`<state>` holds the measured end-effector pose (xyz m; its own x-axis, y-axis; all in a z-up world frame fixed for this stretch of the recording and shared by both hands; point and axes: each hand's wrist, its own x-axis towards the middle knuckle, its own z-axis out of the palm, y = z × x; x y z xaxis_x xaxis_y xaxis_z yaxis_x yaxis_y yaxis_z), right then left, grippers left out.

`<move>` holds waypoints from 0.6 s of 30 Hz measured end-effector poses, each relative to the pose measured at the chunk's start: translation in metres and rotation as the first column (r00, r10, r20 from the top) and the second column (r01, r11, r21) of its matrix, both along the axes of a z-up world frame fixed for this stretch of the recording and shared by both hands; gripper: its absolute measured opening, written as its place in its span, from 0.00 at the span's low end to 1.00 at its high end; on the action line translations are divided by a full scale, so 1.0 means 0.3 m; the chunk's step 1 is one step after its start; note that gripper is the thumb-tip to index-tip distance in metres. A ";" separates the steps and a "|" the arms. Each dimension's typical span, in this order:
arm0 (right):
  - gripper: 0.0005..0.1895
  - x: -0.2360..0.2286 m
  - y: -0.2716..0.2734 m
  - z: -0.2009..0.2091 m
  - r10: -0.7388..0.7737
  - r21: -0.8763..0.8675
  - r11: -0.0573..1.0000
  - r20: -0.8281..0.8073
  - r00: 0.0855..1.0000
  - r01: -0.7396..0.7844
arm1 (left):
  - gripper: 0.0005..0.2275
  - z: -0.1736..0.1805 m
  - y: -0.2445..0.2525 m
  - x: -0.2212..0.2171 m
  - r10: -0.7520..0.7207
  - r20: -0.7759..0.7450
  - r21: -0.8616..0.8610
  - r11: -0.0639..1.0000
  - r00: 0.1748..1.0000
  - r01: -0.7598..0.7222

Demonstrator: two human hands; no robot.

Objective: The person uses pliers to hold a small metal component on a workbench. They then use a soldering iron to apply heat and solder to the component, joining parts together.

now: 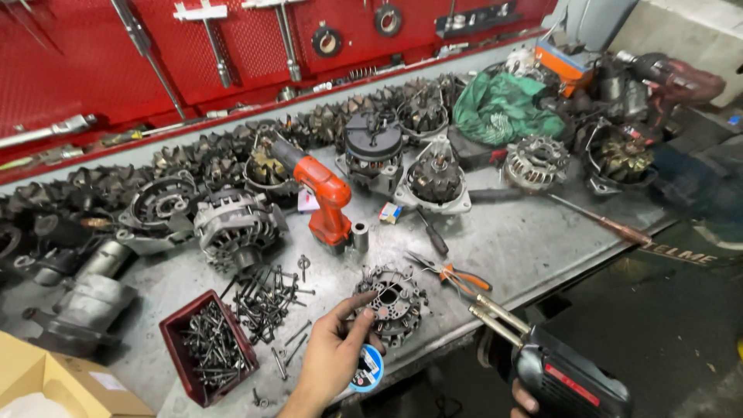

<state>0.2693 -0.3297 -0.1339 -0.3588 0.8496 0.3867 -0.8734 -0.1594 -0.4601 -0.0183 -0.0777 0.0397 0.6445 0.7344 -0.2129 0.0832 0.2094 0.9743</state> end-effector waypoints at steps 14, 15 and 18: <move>0.38 -0.270 -0.076 0.356 -0.615 -0.100 0.777 0.083 0.784 0.621 | 0.17 0.012 0.008 -0.011 0.016 0.058 -0.004 1.000 0.998 -0.015; 0.37 -0.270 -0.076 0.358 -0.616 -0.099 0.775 0.094 0.782 0.624 | 0.17 0.017 0.006 -0.011 0.009 0.050 -0.007 1.000 0.999 -0.008; 0.39 -0.280 -0.079 0.362 -0.626 -0.152 0.758 0.102 0.773 0.634 | 0.16 0.018 0.006 -0.014 0.007 0.038 0.020 1.000 0.999 -0.007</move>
